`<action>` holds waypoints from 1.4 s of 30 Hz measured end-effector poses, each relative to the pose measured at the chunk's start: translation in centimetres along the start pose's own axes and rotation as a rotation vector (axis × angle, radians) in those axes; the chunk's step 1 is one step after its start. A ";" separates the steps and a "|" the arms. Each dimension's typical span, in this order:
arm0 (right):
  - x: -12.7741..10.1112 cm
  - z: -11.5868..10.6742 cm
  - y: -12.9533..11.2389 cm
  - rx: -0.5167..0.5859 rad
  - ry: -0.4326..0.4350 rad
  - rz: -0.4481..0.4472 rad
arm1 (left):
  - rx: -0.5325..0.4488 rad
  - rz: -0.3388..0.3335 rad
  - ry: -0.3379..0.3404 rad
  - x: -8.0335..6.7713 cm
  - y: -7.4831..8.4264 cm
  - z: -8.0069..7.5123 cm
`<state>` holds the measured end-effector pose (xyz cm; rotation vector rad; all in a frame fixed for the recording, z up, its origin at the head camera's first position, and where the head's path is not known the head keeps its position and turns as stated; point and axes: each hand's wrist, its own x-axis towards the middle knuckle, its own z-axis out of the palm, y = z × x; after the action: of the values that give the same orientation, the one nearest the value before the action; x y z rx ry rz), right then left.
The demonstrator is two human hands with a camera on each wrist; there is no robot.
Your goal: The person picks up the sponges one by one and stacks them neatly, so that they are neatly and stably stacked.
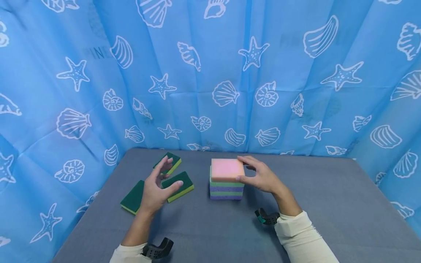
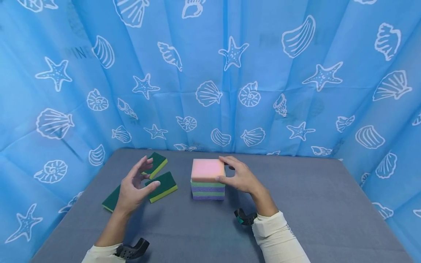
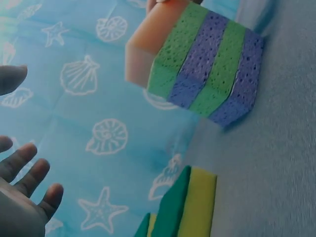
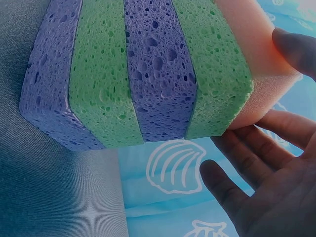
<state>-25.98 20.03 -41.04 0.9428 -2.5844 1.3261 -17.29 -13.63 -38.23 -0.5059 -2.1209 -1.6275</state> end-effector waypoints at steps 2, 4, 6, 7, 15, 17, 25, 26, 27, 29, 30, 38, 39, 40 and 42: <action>0.1 0.0 0.0 0.001 -0.001 0.000 | 0.020 -0.006 0.045 -0.4 0.2 -0.5; 0.1 0.1 -0.1 0.001 -0.002 0.001 | 0.045 -0.016 0.091 -0.8 0.4 -1.0; 0.1 0.1 -0.1 -0.002 -0.002 0.001 | 0.080 -0.026 0.136 -1.2 0.6 -1.6; 0.1 0.1 -0.1 -0.002 -0.001 -0.001 | 0.090 -0.024 0.152 -1.4 0.7 -1.9; -0.1 0.1 0.0 -0.026 0.005 -0.007 | 0.109 0.018 0.231 -2.8 -2.4 -4.6; -0.1 0.1 0.0 -0.027 0.005 -0.008 | 0.127 -0.006 0.249 -3.3 -3.4 -5.2; 0.0 0.1 0.0 -0.027 0.004 -0.007 | 0.239 -0.200 0.326 -5.1 -5.6 -7.6; 0.0 0.1 -0.1 -0.025 0.005 -0.005 | 0.252 -0.227 0.333 -5.3 -5.8 -7.8; 0.0 0.1 -0.1 -0.024 0.005 -0.003 | 0.265 -0.251 0.340 -5.4 -6.0 -8.0; -0.1 0.1 -0.1 -0.022 0.005 0.001 | 0.278 -0.291 0.351 -5.7 -6.5 -8.2; -0.1 0.1 -0.2 -0.020 0.004 0.003 | 0.278 -0.305 0.355 -5.9 -6.7 -8.3; -0.1 0.2 0.0 -0.025 0.005 0.009 | 0.255 -0.437 0.350 -6.7 -8.4 -9.1; -0.1 0.2 0.0 -0.028 0.005 0.009 | 0.246 -0.456 0.350 -6.8 -8.6 -9.1; 0.0 0.1 0.0 -0.030 0.003 0.011 | 0.241 -0.471 0.350 -6.9 -8.8 -9.2; 0.0 0.1 -0.1 -0.027 0.001 0.013 | 0.237 -0.502 0.349 -7.0 -9.2 -9.3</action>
<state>-25.90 19.95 -41.09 0.9221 -2.6051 1.2905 -15.16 -25.18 -47.36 0.3916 -2.2261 -1.5271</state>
